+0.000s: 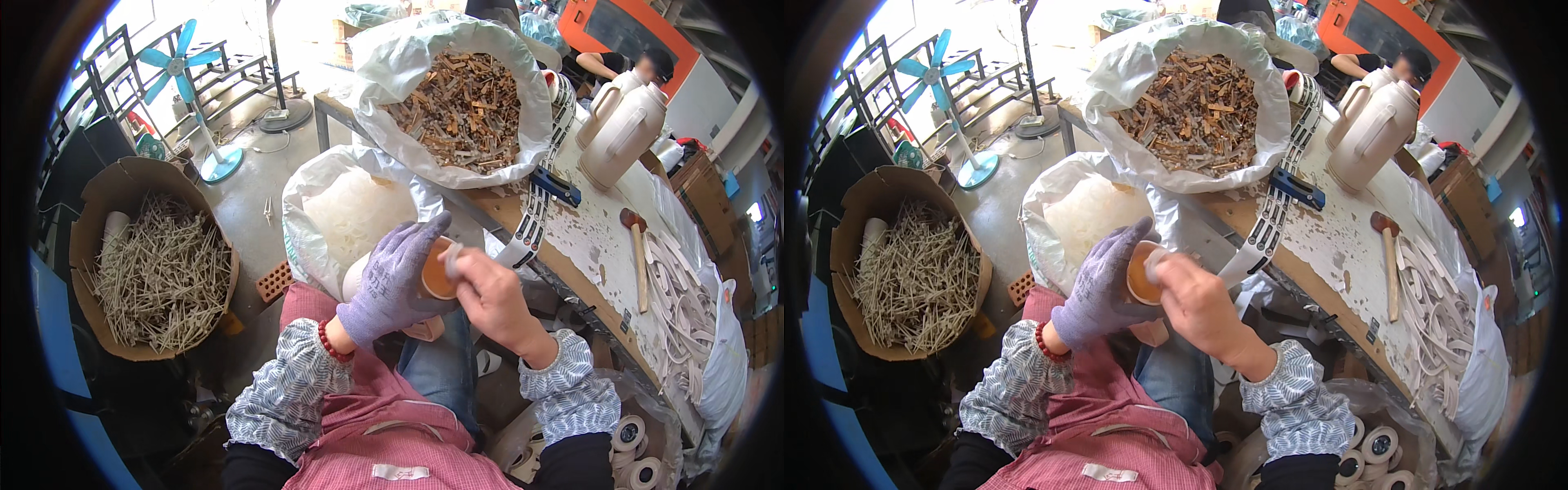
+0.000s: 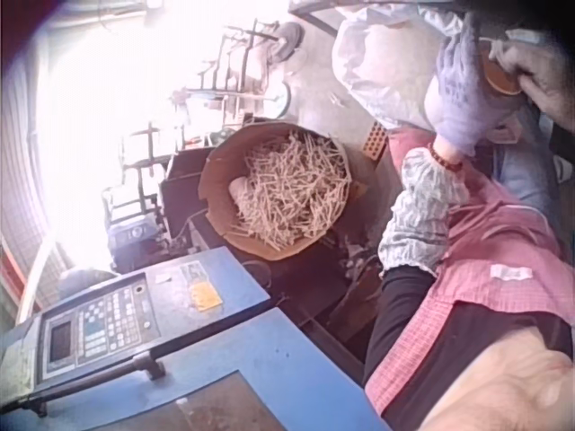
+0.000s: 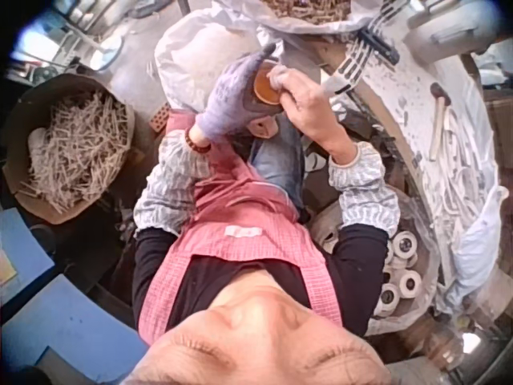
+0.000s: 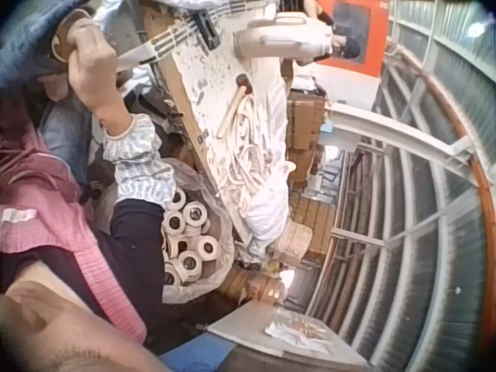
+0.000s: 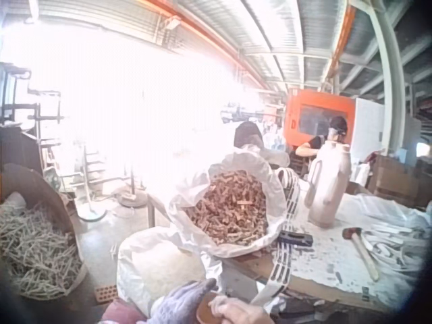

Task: The person assembles beige plastic containers by attaching handles and applying labels. They repeatedly pick up containers, affix handles, and place labels on the sides, then set the finished units aside.

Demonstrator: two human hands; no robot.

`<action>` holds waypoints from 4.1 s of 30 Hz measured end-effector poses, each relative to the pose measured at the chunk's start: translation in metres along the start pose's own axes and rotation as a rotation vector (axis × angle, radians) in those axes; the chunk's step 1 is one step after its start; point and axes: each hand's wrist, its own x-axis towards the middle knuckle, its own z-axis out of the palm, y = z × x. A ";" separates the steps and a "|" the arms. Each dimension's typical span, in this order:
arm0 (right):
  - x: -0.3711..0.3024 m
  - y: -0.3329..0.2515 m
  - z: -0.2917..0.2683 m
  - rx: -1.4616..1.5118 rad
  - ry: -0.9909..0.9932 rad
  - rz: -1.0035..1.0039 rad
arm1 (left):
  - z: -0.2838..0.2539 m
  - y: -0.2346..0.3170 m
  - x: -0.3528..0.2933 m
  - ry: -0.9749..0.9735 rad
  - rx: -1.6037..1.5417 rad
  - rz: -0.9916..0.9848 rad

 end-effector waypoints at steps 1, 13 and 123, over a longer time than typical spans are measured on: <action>0.000 0.000 0.001 -0.039 -0.073 -0.030 | -0.003 0.000 -0.001 -0.029 -0.014 0.003; -0.005 -0.003 0.007 -0.396 -0.471 -0.067 | 0.005 0.004 -0.018 -0.036 -0.027 0.090; 0.046 0.061 0.081 0.932 -0.323 0.545 | -0.076 -0.003 -0.097 -0.080 0.069 -0.193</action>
